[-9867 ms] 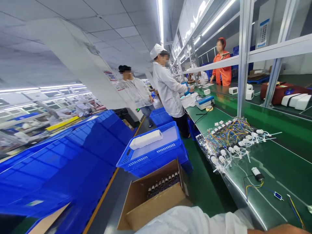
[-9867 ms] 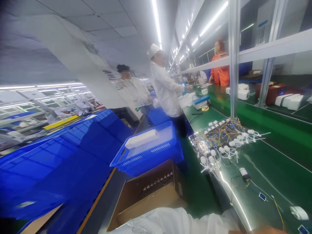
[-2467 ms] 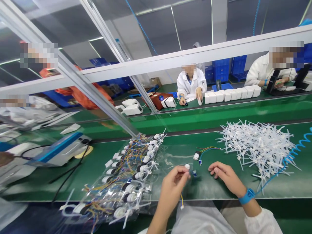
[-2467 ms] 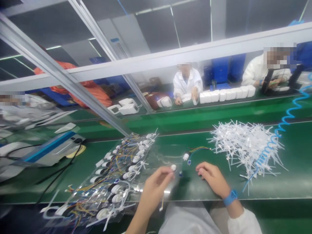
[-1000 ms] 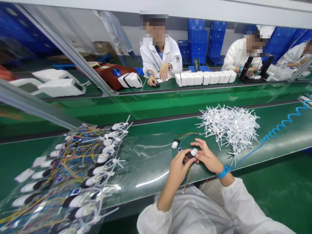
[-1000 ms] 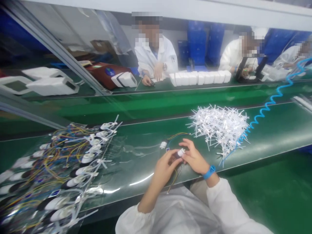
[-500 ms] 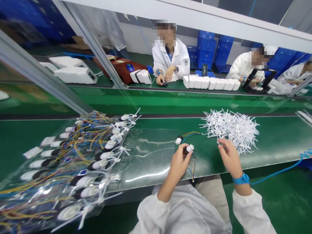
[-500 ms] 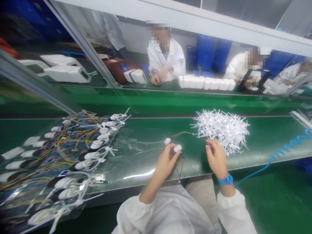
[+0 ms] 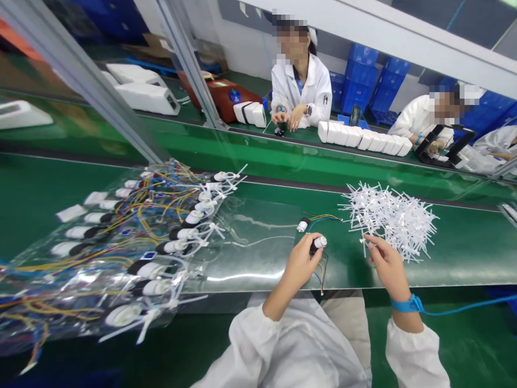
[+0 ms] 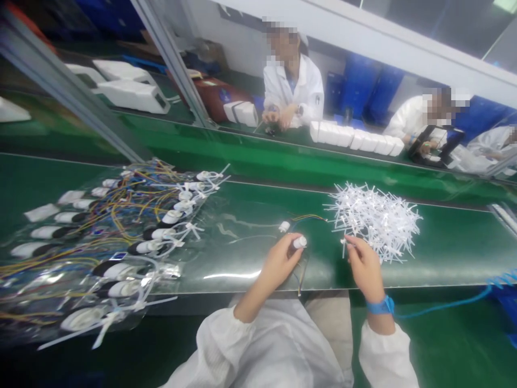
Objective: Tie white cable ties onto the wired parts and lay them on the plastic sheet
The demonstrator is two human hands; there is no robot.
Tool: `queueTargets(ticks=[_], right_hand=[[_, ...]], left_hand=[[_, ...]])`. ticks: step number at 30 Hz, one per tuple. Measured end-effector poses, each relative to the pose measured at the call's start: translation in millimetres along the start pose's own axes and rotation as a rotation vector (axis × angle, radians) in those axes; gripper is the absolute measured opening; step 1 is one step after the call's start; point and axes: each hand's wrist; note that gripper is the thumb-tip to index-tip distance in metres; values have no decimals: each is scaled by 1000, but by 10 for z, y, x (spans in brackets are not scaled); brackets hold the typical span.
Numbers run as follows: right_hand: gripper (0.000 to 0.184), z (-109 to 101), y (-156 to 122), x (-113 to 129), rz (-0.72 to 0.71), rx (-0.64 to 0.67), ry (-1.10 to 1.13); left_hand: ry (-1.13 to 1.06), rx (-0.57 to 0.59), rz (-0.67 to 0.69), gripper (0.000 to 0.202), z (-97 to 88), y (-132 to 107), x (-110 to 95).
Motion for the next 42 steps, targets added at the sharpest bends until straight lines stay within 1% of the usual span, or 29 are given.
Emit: queueTargets(ticks=[2, 4, 8, 12, 16, 21, 25, 29, 31, 35, 39, 42], right_hand=[[40, -4, -85, 85, -6, 27, 74], [34, 62, -130, 133, -46, 46, 144], [27, 323, -118, 116, -96, 72, 279], [24, 596, -79, 56, -106, 48, 384], [25, 817, -62, 53, -49, 39, 548], [38, 1014, -64, 130, 91, 22, 772], [54, 1051, -79, 204, 166, 0, 916], [56, 1028, -83, 231, 205, 38, 957], [55, 1021, -84, 230, 213, 58, 949], [58, 1005, -90, 238, 232, 49, 960], [66, 975, -96, 269, 293, 87, 975], [66, 963, -97, 291, 295, 97, 974]], left_hand=[[8, 5, 5, 26, -1, 11, -5], [8, 2, 5, 24, -3, 16, -15], [-17, -34, -2, 17, -4, -1, -56], [-66, -73, -20, 9, -5, -25, -96], [-110, -71, 31, 7, -14, -36, -117], [-174, -34, 68, 6, -35, -45, -151], [-260, -22, 35, 8, -48, -48, -189], [-293, -5, -57, 15, -45, -35, -198], [-282, 14, -77, 15, -38, -20, -183], [-231, 53, -114, 11, -35, 7, -155], [-175, 142, -130, 10, -46, 4, -171], [-135, 185, -121, 8, -45, -8, -188]])
Point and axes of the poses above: each hand's wrist, its own y-axis towards the middle knuckle, its own z-axis out of the palm, x = y × z, and after that the axes turned 8 degrees about z, right-handed
